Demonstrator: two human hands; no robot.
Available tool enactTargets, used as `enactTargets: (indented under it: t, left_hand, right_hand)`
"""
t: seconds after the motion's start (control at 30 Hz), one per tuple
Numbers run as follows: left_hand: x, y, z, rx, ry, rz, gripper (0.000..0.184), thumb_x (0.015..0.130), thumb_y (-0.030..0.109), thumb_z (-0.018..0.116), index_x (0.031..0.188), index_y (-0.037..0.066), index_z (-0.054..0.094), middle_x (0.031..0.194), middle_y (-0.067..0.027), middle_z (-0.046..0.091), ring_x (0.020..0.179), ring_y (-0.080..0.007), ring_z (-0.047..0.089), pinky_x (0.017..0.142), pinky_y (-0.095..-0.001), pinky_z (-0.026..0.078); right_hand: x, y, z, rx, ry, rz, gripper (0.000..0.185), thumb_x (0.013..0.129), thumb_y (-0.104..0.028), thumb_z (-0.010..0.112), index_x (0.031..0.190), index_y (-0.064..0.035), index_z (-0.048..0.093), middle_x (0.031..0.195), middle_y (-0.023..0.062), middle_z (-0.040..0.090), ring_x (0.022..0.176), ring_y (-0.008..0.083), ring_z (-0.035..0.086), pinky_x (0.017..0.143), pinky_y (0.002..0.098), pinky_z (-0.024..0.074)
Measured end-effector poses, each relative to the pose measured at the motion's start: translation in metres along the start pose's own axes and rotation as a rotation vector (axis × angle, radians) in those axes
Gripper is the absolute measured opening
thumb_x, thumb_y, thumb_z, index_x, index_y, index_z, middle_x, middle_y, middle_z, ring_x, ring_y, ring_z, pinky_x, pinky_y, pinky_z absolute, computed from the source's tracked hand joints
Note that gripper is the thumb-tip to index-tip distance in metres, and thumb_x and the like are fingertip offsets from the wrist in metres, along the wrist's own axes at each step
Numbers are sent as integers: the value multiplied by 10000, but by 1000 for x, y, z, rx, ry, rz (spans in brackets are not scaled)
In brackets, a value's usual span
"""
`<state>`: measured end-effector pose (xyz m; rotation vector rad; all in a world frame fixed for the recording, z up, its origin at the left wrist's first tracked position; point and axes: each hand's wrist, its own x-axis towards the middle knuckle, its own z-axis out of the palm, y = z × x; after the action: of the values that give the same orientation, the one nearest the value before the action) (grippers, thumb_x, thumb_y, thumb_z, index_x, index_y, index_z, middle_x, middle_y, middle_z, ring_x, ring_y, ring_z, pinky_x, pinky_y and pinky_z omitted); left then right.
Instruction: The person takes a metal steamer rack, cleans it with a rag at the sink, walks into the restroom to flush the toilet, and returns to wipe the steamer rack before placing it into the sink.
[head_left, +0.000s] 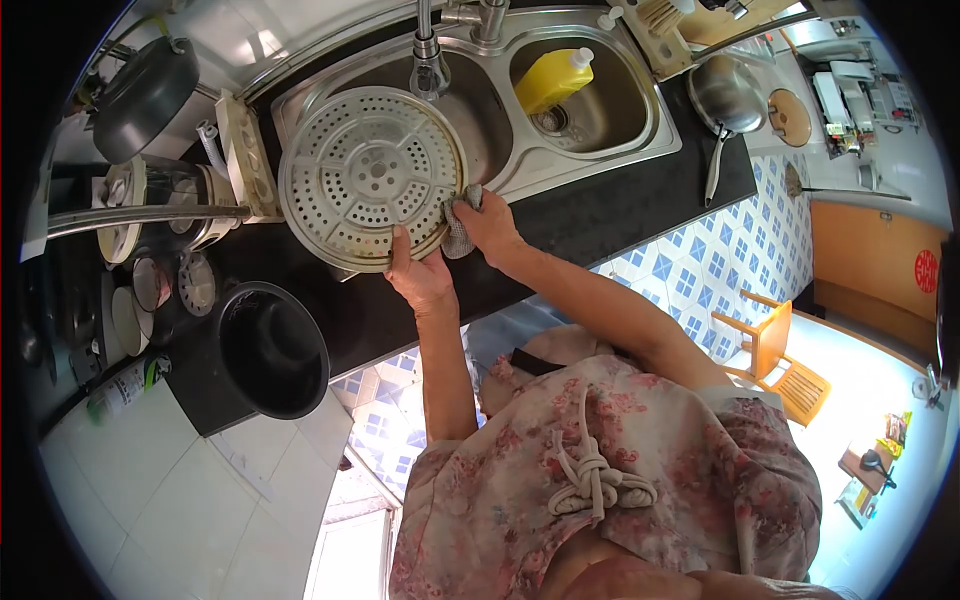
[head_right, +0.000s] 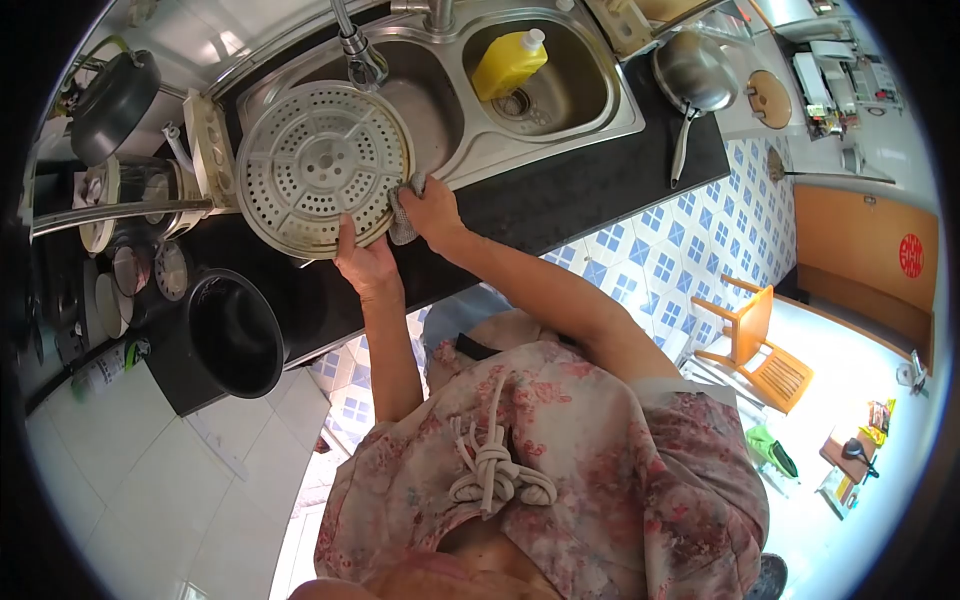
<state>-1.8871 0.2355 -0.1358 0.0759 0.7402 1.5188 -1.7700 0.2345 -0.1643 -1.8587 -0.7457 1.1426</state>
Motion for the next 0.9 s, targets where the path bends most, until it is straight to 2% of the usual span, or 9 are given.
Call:
enactTargets:
  t: [0.1,0.2,0.3,0.4,0.53,0.63,0.73,0.77,0.9]
  left_hand:
    - [1,0,-4,18,-9,31,566,871,36,610,1400,63,410,1328,-126,518,1204,-298,542,1002,-506,487]
    - [1,4,-4,16,-19,43,548,889,52,604,1402,51,413,1333,-131,522,1217,-300,536,1014,-501,473]
    - [-9,12,3,56,15,19,544,888,49,608,1398,53,419,1331,-123,529,1215,-289,541,1018,-491,473]
    - [-14,9,2,52,23,9,544,888,47,612,1397,53,421,1328,-116,536,1207,-278,549,1029,-481,469]
    - [-16,3,1,-16,47,26,539,863,15,647,1365,74,460,1327,-84,540,1193,-255,555,1015,-462,487]
    - [-12,8,-6,-27,90,18,518,866,41,652,1351,50,470,1317,-91,546,1181,-252,562,1010,-453,493]
    - [-13,6,-2,10,86,61,511,864,56,656,1342,36,476,1307,-100,549,1175,-249,562,1002,-445,498]
    - [-15,6,0,21,73,62,512,865,53,654,1345,40,475,1307,-100,548,1176,-250,561,1002,-447,496]
    - [-24,8,9,29,48,26,519,868,45,648,1355,55,470,1308,-99,543,1181,-253,555,1013,-458,481]
  right_hand:
    - [2,-13,0,-26,32,-33,315,868,-226,609,973,69,639,830,242,675,808,374,666,725,448,496]
    - [22,-6,2,181,-36,-161,331,871,-252,614,979,60,639,830,258,668,806,389,664,709,444,499]
    - [54,-7,-1,15,99,-199,339,882,-271,614,976,53,640,807,266,663,811,405,665,704,454,501]
    - [62,-50,-15,-277,117,-229,300,897,-226,630,1010,51,645,791,174,662,698,210,620,671,376,488]
    - [60,-45,-9,-302,200,-219,309,900,-196,590,1090,46,618,850,203,669,812,260,660,758,393,496]
    - [34,-21,-6,-82,162,-211,381,857,-213,599,1147,34,579,1002,289,656,990,433,629,828,452,493]
    - [9,-2,0,88,94,-105,383,835,-152,570,1169,35,567,1030,267,654,999,378,636,848,418,484]
    - [9,8,3,273,47,-57,384,827,-125,550,1176,32,562,928,197,671,853,285,652,784,372,498]
    - [17,-7,-13,275,3,-117,343,822,-127,571,1123,35,601,844,124,669,730,176,610,708,331,504]
